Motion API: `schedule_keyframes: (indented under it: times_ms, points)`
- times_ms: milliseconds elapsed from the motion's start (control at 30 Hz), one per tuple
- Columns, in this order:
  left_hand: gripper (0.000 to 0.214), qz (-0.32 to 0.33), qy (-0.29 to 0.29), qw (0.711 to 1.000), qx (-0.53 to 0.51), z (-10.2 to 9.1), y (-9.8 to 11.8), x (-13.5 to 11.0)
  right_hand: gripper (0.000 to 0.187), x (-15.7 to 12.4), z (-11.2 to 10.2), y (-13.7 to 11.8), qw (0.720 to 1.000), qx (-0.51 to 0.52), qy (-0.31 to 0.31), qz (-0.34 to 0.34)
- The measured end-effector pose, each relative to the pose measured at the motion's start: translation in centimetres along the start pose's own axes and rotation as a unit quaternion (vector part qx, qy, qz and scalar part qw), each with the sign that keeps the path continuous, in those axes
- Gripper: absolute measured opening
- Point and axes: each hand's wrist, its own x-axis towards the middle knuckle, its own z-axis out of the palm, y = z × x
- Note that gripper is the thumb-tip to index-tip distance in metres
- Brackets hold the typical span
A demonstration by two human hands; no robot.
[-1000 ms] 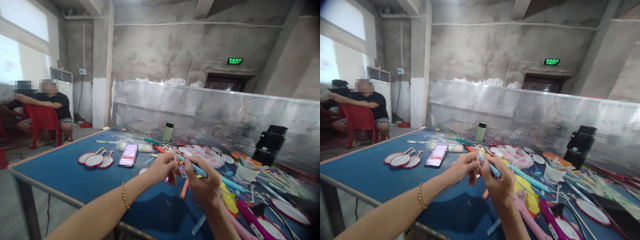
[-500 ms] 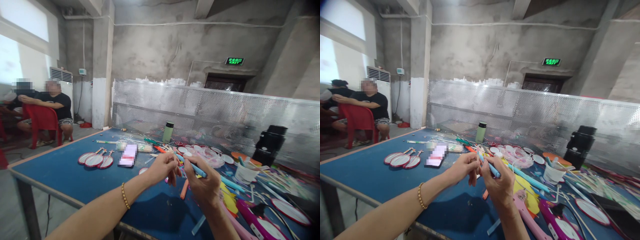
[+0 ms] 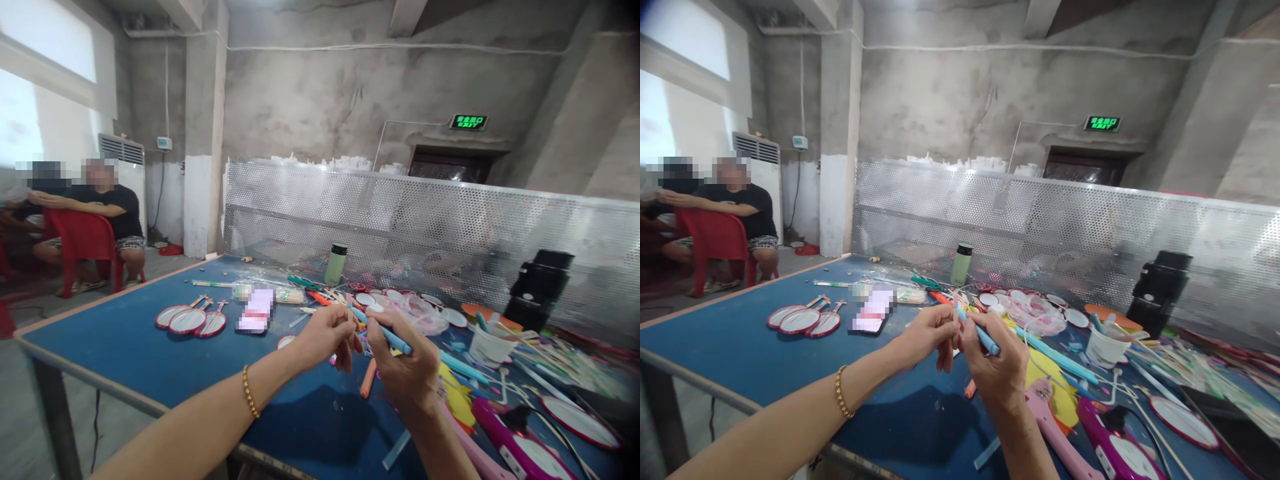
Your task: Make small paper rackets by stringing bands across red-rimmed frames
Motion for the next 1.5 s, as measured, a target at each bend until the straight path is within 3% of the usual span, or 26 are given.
schedule_keyframes:
  times_ms: [1500]
  points:
    - [0.01,-0.006,0.002,1.0,-0.006,0.21,0.22,-0.11,0.009,-0.09,0.04,0.22,1.0,0.009,0.005,-0.002]
